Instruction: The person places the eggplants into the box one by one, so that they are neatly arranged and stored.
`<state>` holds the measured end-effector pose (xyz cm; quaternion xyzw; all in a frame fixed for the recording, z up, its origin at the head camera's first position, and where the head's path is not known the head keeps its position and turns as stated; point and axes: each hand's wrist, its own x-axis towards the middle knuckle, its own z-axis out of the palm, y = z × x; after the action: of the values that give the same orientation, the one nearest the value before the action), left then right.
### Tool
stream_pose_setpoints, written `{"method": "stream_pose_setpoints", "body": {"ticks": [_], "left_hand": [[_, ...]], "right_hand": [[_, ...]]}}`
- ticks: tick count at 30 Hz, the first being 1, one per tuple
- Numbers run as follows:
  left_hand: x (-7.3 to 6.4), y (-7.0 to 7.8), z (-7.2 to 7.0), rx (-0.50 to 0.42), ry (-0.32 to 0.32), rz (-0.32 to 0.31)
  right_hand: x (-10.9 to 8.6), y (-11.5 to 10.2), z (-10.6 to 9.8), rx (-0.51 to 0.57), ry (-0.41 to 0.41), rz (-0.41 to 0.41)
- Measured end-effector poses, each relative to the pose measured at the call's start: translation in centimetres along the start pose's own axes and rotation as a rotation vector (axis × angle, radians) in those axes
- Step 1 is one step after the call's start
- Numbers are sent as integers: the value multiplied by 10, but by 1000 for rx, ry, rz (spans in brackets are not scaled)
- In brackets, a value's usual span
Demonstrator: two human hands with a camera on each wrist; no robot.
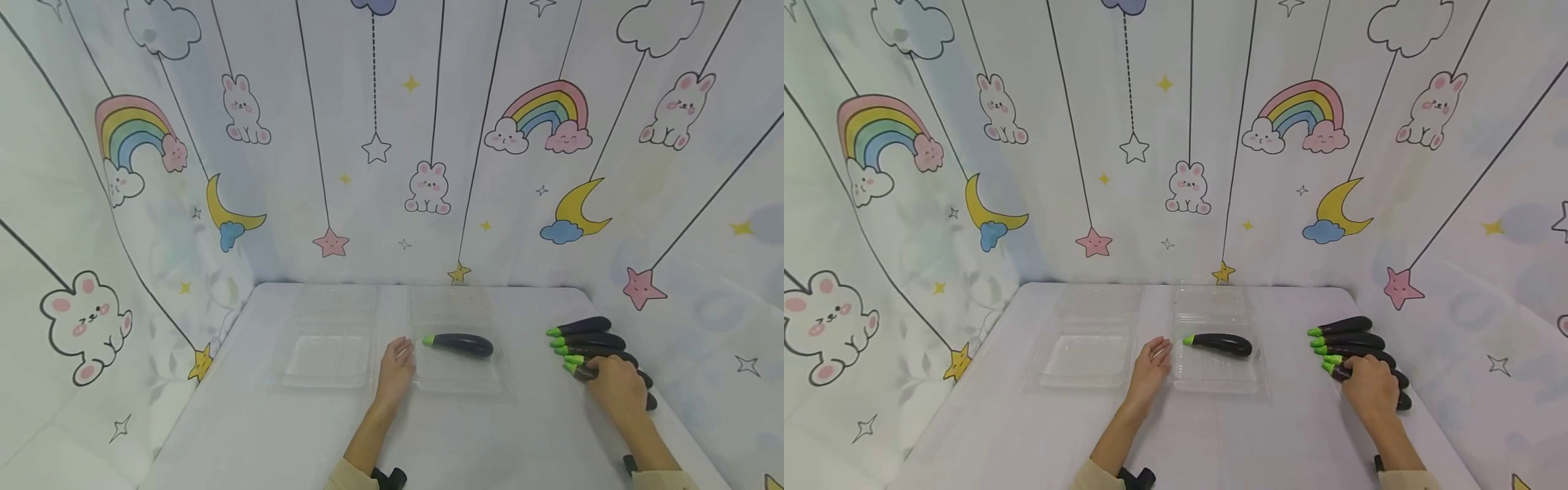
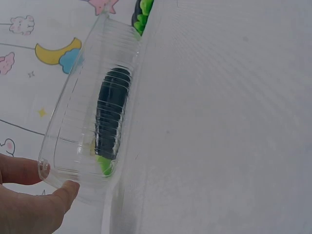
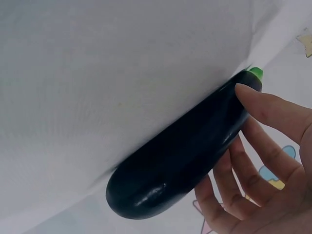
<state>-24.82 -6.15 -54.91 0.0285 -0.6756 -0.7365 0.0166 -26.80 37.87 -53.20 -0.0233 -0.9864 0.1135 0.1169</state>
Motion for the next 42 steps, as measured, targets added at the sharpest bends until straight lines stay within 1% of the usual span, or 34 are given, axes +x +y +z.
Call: {"method": "stream_pose_setpoints", "body": {"ticks": [5, 9, 11, 16, 20, 27, 31, 42], "left_hand": [[2, -2, 1, 3, 3, 6], [3, -3, 1, 21, 11, 0], [3, -3, 2, 29, 13, 1], [2, -2, 2, 22, 16, 7], [0, -2, 1, 20, 20, 0], [0, -1, 2, 20, 25, 5], [1, 0, 3, 28, 30, 8], [0, 1, 3, 18, 21, 17]], "right_hand": [[2, 0, -1, 3, -15, 8], [2, -2, -2, 11, 3, 3], [2, -5, -4, 17, 28, -6], [-3, -19, -12, 33, 77, -24], [-5, -29, -19, 44, 81, -36], [-6, -39, -27, 78, 125, -90], [-7, -45, -31, 92, 148, -104], [-10, -78, -43, 112, 135, -100]]}}
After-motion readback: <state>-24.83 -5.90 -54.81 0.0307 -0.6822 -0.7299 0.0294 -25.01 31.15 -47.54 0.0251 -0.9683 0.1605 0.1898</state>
